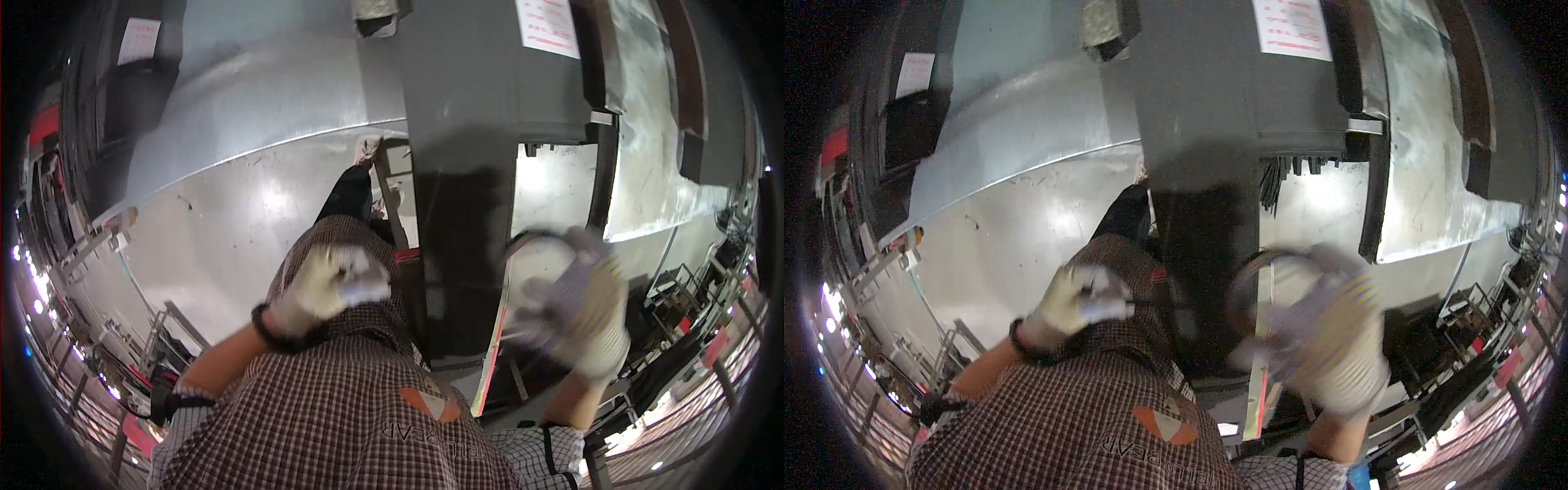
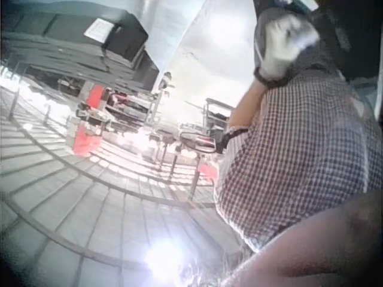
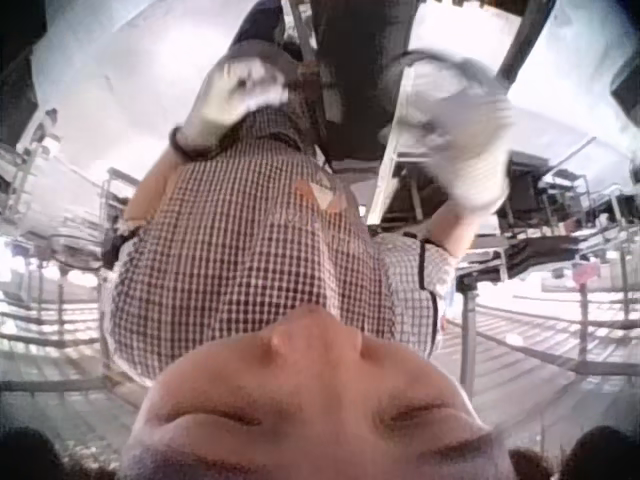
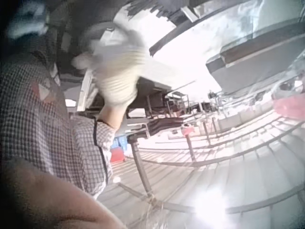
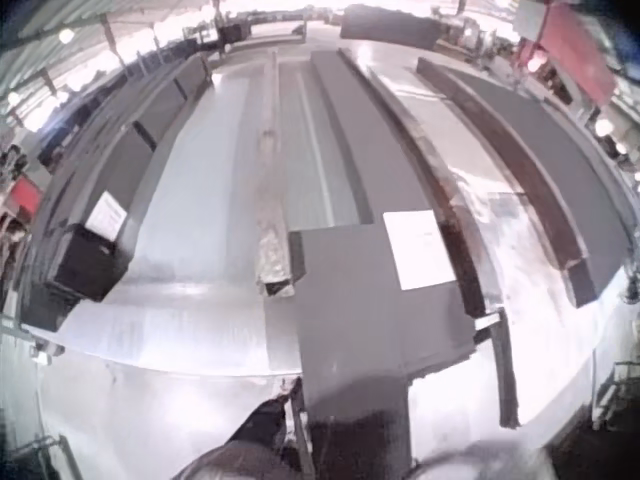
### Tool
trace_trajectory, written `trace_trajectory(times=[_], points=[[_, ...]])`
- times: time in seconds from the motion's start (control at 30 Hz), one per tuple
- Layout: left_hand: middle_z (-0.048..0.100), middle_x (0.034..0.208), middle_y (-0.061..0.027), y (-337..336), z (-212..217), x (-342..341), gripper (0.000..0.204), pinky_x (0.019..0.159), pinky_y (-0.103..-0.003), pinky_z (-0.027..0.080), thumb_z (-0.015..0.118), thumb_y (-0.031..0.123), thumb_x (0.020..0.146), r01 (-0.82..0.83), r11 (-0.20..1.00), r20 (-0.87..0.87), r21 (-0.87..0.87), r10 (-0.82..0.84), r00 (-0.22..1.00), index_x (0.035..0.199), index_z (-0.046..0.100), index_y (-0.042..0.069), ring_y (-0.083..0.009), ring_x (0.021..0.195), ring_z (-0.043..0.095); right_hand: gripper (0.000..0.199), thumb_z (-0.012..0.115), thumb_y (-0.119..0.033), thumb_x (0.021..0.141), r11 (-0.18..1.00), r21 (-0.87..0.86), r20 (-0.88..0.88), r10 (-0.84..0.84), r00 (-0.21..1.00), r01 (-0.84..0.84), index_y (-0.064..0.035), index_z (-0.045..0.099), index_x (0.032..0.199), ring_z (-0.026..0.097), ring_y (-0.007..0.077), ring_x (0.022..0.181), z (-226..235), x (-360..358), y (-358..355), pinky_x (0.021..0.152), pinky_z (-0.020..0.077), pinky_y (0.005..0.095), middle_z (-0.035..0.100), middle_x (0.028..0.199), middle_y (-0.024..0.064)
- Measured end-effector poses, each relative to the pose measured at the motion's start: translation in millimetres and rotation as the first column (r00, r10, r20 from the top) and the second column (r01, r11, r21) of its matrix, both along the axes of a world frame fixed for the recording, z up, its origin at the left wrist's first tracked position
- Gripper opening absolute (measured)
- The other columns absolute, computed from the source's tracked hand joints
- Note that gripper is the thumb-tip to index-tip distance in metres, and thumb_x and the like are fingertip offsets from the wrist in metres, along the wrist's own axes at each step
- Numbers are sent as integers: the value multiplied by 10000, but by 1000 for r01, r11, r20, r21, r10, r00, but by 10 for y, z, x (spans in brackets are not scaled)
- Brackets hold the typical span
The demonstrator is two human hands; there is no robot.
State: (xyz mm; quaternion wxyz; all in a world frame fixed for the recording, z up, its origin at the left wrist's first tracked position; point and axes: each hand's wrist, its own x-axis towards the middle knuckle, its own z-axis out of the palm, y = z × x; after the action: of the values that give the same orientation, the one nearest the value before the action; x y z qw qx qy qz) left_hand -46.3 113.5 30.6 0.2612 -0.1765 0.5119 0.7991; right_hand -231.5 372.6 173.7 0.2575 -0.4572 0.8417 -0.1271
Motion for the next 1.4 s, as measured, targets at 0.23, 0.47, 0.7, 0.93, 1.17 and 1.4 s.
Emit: trace_trajectory(times=[0.23, 0.47, 0.7, 0.93, 1.17, 1.4], points=[[668, 1111, -97, 628, -1611, -562, 520, 867, -343, 576, 913, 133, 741, 197, 937, -75, -289, -227, 971, 1160, 630, 14, -205, 916, 685, 567, 836, -309, 854, 648, -99, 338, -692, 638, 755, 2, 630, 1280, 670, 310, 1091, -1364, 205, 650, 883, 545, 361, 673, 1238, 179], [671, 1167, -93, 1159, -2288, -530, 474, 972, -340, 542, 814, 106, 834, 332, 914, -210, -233, -380, 901, 1246, 603, 9, -209, 1040, 663, 1004, 762, -575, 780, 834, 84, -269, -509, 818, 546, -51, 371, 1541, 191, 559, 1503, -1262, 1214, -338, 1188, 96, 707, 223, 1624, 342], [674, 1223, -89, 226, -1450, -404, 436, 1076, -337, 509, 716, 80, 926, 74, 989, 90, 131, -86, 992, 1332, 576, 5, -212, 1165, 641, 772, 772, -317, 745, 780, 3, -385, -576, 721, 626, -141, 493, 1443, 339, 531, 1411, -1662, 1434, -402, 1122, 201, 787, 393, 1529, 287], [653, 1015, -99, 315, -282, -23, 261, 903, -387, 560, 680, 51, 901, -32, 989, -301, -145, -14, 953, 1151, 609, 39, -225, 955, 676, 827, 771, -306, 705, 743, -233, -82, -658, 749, 627, -47, 472, 1431, 348, 515, 1397, -1039, 1026, -499, 1141, 186, 726, 412, 1498, 291], [697, 1107, -110, 876, -425, -499, 506, 921, -352, 548, 782, 333, 861, -17, 844, -222, -536, -122, 967, 1231, 609, 34, -247, 985, 685, 305, 656, -248, 882, 994, -107, -164, 13, 986, -31, -78, 657, 1136, 665, 255, 894, -455, 547, -320, 830, 528, 476, 653, 898, 78], [736, 1174, -102, 956, -660, -335, 671, 976, -342, 550, 926, 166, 740, -22, 994, 111, -106, 33, 993, 1302, 602, -7, -185, 1076, 692, 158, 737, -207, 870, 923, 87, 176, -384, 906, 374, -90, 762, 975, 706, 303, 737, -1121, -197, 474, 653, 560, 363, 732, 823, 105]])
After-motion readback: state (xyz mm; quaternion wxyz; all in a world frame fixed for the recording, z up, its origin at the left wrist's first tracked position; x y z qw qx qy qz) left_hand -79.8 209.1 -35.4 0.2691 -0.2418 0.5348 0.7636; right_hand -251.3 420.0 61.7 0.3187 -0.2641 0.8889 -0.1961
